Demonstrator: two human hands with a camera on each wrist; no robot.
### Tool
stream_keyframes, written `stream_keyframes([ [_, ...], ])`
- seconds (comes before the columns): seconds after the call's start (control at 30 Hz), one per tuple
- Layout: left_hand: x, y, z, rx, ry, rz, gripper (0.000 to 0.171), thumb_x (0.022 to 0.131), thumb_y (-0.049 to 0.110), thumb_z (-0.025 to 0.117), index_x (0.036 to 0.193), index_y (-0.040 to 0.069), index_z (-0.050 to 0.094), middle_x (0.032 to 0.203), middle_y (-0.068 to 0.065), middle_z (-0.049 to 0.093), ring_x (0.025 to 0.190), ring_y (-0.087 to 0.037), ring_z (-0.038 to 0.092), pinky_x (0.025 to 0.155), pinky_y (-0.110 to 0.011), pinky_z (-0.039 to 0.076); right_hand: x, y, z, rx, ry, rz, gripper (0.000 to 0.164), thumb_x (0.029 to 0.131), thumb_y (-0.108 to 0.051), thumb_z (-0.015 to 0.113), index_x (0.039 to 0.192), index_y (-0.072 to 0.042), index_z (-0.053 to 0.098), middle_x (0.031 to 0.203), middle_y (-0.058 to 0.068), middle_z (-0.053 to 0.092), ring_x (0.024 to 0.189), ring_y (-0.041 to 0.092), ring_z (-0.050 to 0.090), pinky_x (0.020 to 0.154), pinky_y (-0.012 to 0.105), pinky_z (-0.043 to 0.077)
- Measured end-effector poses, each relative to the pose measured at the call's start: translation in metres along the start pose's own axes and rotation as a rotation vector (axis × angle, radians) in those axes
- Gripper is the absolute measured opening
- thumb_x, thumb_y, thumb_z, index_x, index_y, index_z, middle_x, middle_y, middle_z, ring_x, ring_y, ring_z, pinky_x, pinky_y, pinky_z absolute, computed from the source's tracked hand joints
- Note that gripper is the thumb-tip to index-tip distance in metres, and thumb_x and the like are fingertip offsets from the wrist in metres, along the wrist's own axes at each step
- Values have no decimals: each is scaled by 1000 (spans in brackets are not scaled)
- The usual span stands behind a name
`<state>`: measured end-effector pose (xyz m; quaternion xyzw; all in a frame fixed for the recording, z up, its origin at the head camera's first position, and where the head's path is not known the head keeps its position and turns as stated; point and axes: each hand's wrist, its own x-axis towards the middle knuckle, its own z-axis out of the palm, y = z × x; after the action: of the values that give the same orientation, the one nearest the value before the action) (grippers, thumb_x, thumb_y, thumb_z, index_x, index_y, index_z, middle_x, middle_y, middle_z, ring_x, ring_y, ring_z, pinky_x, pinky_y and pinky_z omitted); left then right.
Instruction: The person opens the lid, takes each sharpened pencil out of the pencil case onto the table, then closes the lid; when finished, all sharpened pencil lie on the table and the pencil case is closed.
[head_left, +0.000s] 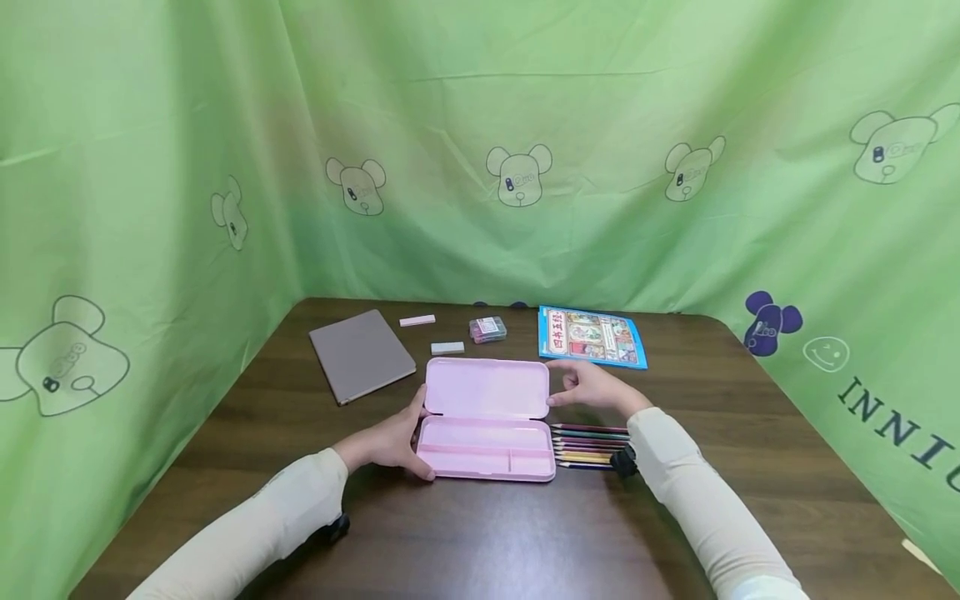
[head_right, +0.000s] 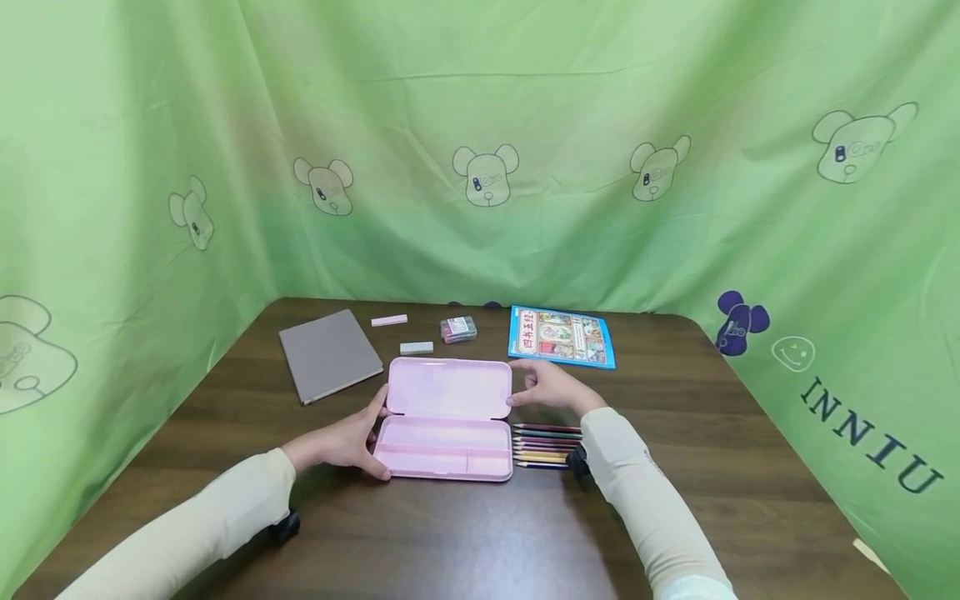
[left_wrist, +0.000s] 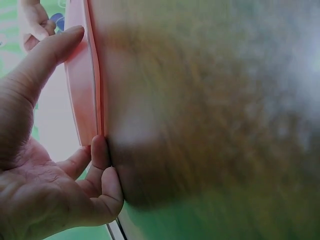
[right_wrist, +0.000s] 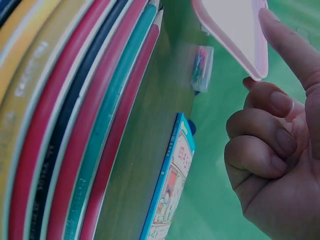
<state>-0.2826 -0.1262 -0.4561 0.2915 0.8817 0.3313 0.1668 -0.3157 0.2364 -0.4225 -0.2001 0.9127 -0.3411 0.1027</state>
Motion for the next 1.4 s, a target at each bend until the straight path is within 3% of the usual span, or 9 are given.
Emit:
stream_keyframes([
  [0.5, -2, 3, 0, -31, 40, -20, 130, 59, 24, 87, 142, -10, -7, 131, -20, 44, 100, -26, 54, 91, -41, 42, -20, -15, 2, 31, 96, -57, 58, 77, -31, 74, 126, -7, 54, 62, -3, 38, 56, 9, 35, 56, 25, 34],
  [0.73, -2, 2, -1, -56, 63, 20, 111, 58, 20, 87, 137, -8, 14, 125, -22, 44, 111, -29, 48, 96, -42, 40, -30, -28, 11, 36, 153, -133, 31, 82, -27, 70, 104, -6, 67, 64, -3, 43, 58, 7, 37, 55, 22, 33],
  [0.9, -3, 2, 2, -6, 58, -14, 113, 59, 25, 87, 139, -8, 15, 132, -26, 41, 123, -34, 41, 104, -47, 31, -37, -29, 28, -7, 157, -207, 19, 83, -28, 68, 92, -12, 72, 77, -4, 56, 69, 7, 46, 61, 22, 40],
  [1.1, -7, -2, 0, 7, 18, -6, 116, 61, 30, 85, 144, -6, 11, 143, -28, 28, 133, -39, 28, 107, -52, 24, -40, -35, 49, -81, 88, -208, 31, 79, -39, 71, 100, -17, 71, 105, 1, 60, 99, 18, 54, 83, 38, 46],
  [1.27, -14, -2, -8, 110, -27, 37, 116, 64, 43, 82, 147, 2, 12, 148, -22, 23, 135, -38, 24, 106, -54, 25, -39, -43, 57, -188, -11, -189, 51, 77, -47, 70, 119, -18, 64, 133, 13, 50, 122, 33, 45, 96, 52, 40],
  [1.4, -15, 6, -10, 201, -50, 88, 101, 71, 51, 74, 147, 9, 22, 150, -18, 21, 136, -38, 21, 104, -57, 25, -38, -50, 60, -229, -72, -189, 58, 77, -46, 70, 127, -18, 58, 142, 18, 41, 129, 37, 38, 99, 55, 35],
])
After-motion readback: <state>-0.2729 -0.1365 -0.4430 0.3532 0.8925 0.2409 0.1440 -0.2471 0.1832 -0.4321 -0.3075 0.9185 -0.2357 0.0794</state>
